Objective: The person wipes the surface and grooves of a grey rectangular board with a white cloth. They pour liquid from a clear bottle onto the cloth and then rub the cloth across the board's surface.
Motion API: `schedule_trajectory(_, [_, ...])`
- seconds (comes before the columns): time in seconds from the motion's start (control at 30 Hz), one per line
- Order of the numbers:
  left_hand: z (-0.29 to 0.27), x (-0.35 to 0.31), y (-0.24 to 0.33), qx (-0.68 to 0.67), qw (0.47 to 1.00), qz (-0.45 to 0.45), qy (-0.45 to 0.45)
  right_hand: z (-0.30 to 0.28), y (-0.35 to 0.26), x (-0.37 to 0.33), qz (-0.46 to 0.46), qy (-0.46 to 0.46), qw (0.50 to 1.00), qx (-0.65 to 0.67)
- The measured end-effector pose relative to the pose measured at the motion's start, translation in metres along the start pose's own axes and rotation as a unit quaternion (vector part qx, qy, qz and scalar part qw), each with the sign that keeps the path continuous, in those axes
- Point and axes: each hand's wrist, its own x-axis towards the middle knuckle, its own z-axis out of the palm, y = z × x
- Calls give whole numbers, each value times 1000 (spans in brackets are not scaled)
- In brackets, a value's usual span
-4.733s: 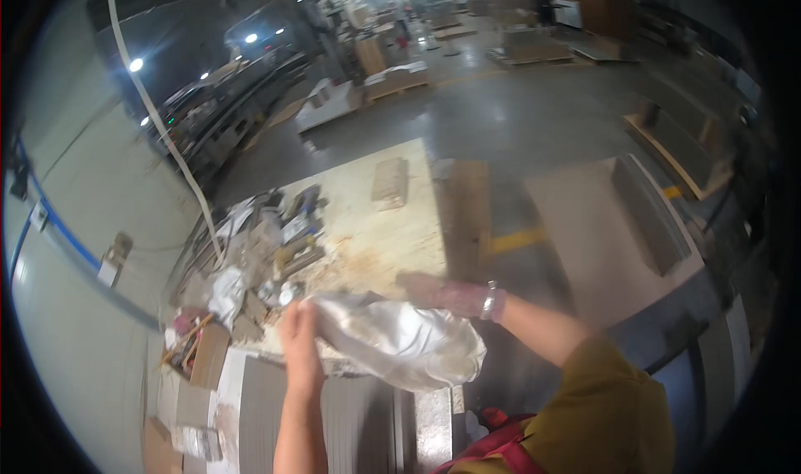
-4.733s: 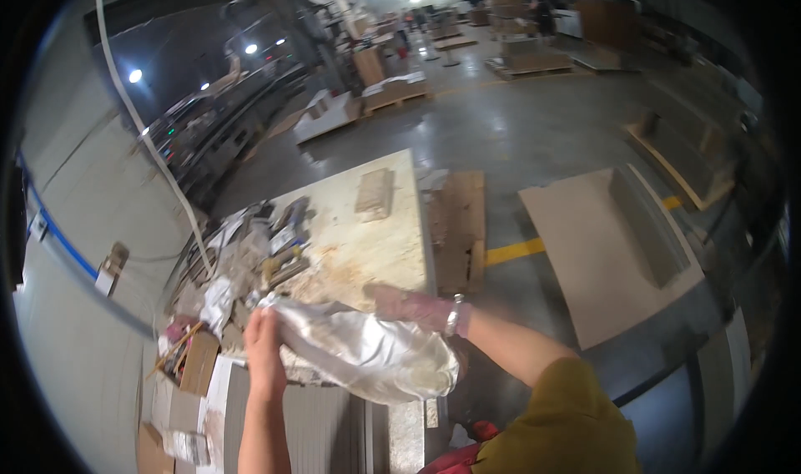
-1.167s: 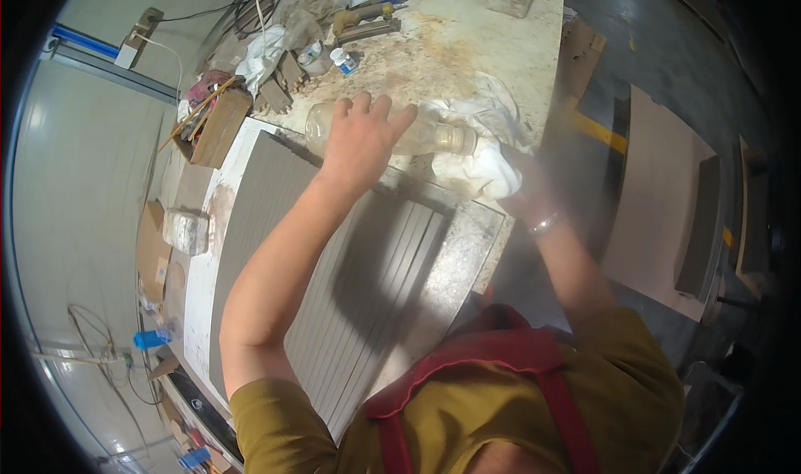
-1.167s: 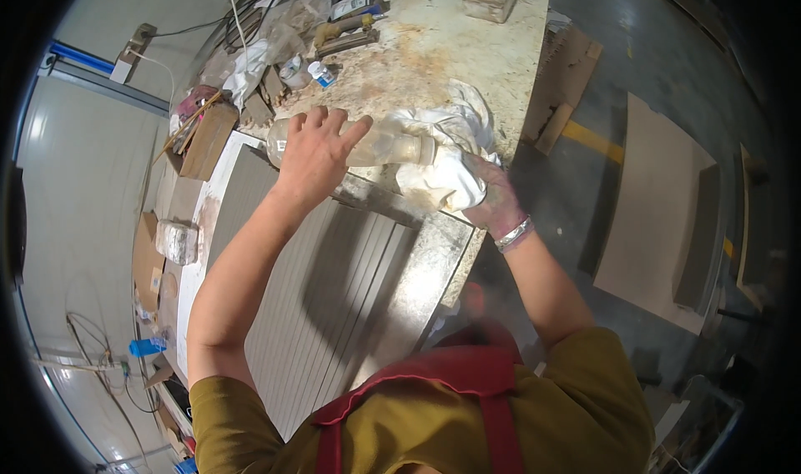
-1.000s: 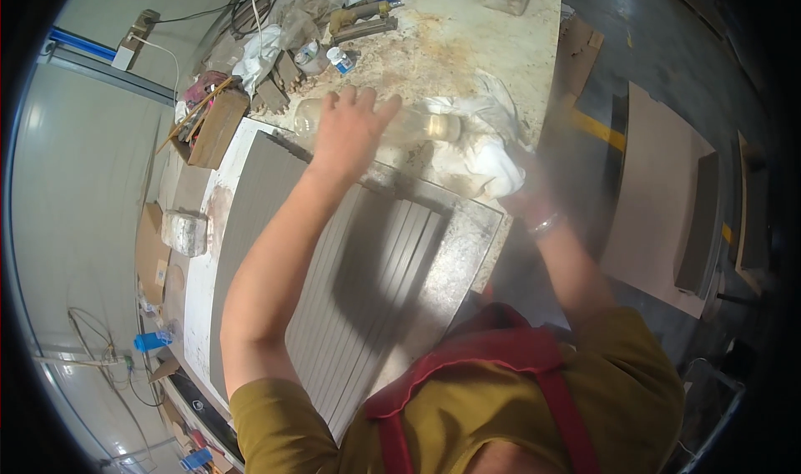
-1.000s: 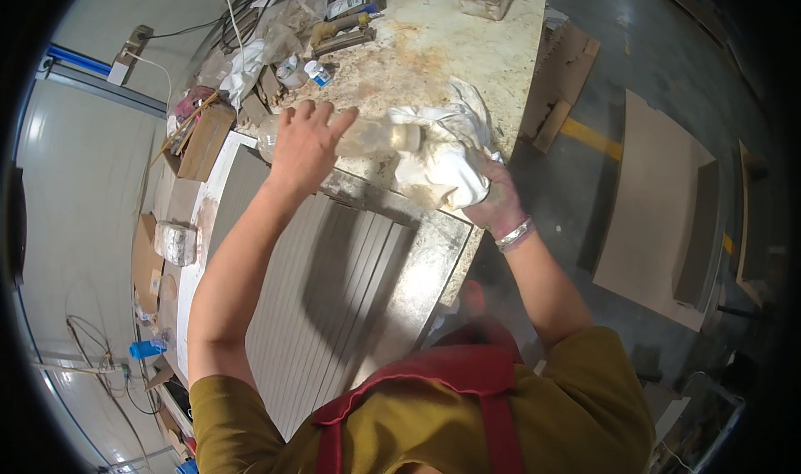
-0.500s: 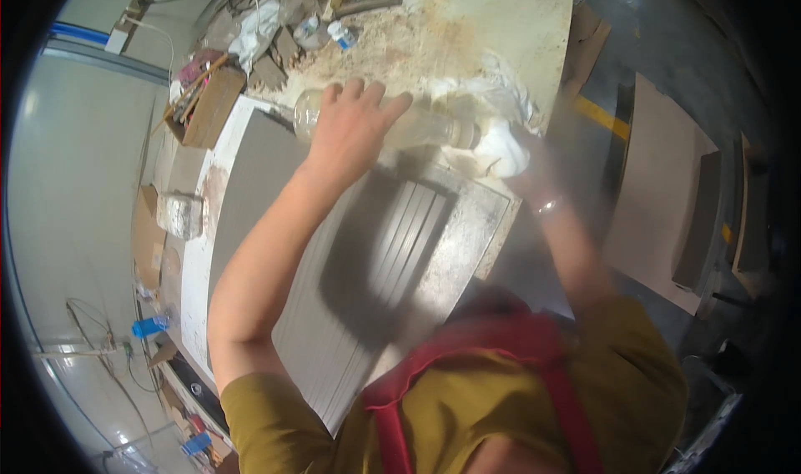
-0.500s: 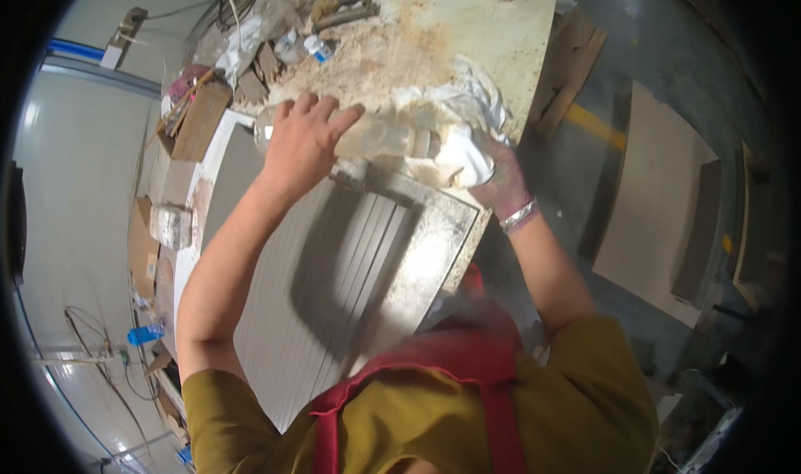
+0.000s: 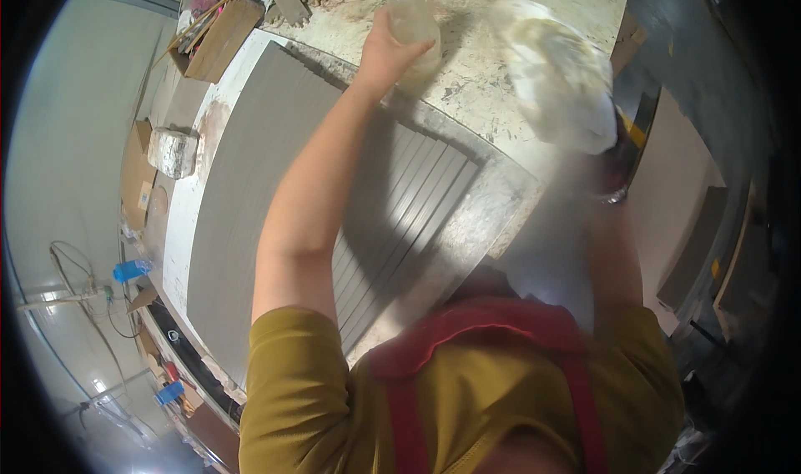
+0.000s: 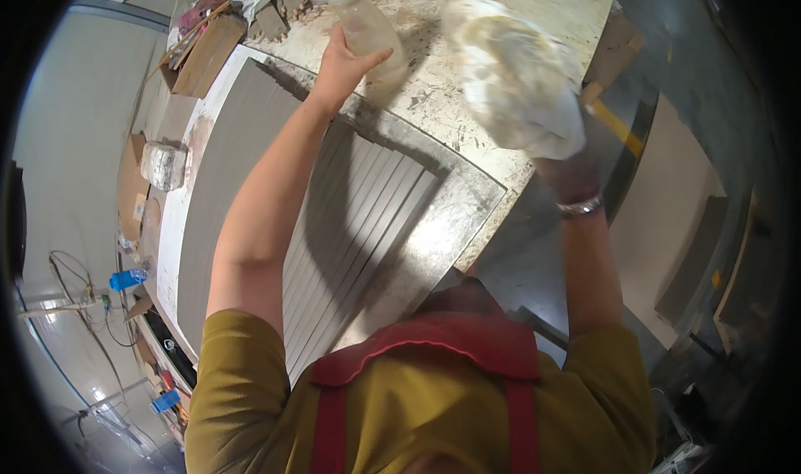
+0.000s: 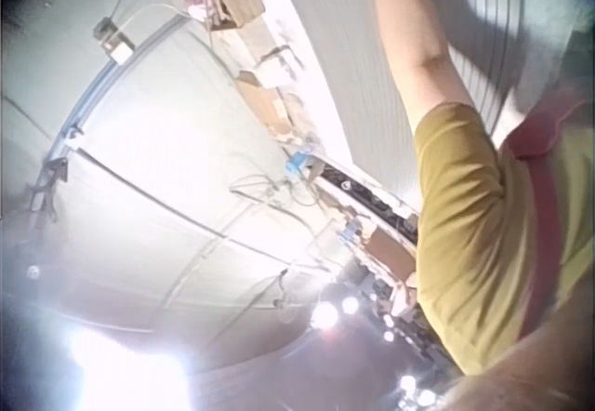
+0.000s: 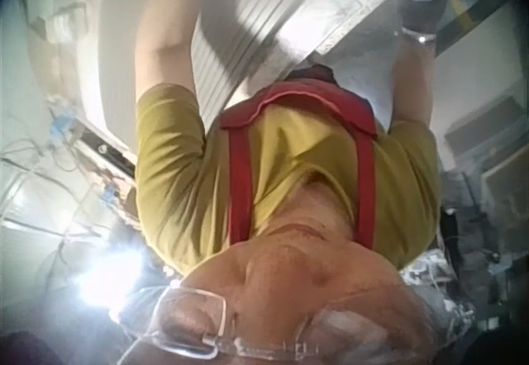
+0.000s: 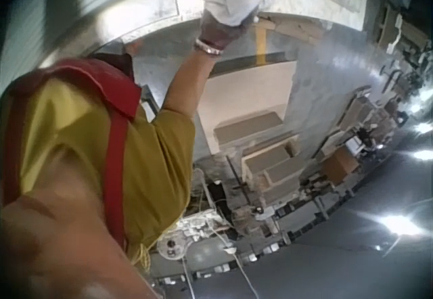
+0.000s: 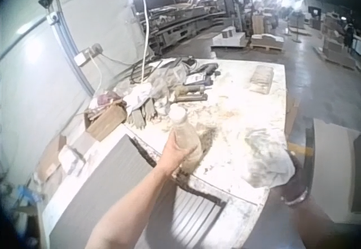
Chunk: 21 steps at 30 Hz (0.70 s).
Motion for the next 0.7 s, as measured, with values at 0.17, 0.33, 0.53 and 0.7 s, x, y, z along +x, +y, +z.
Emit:
schedule_trajectory(0.17, [-26, -10, -6, -46, 999, -13, -25, -28, 2, -25, 85, 125, 987, 63])
schedule_trajectory(0.33, [-97, -114, 59, 182, 983, -21, 21, -5, -71, -2, 256, 113, 952, 122])
schedule_trajectory(0.53, [-123, -341, 118, 364, 909, -154, -134, 149, -136, -32, -257, -267, 878, -304])
schedule_trajectory(0.7, [-109, -450, 94, 442, 854, -228, -151, 174, -83, 6, -88, -296, 857, -413])
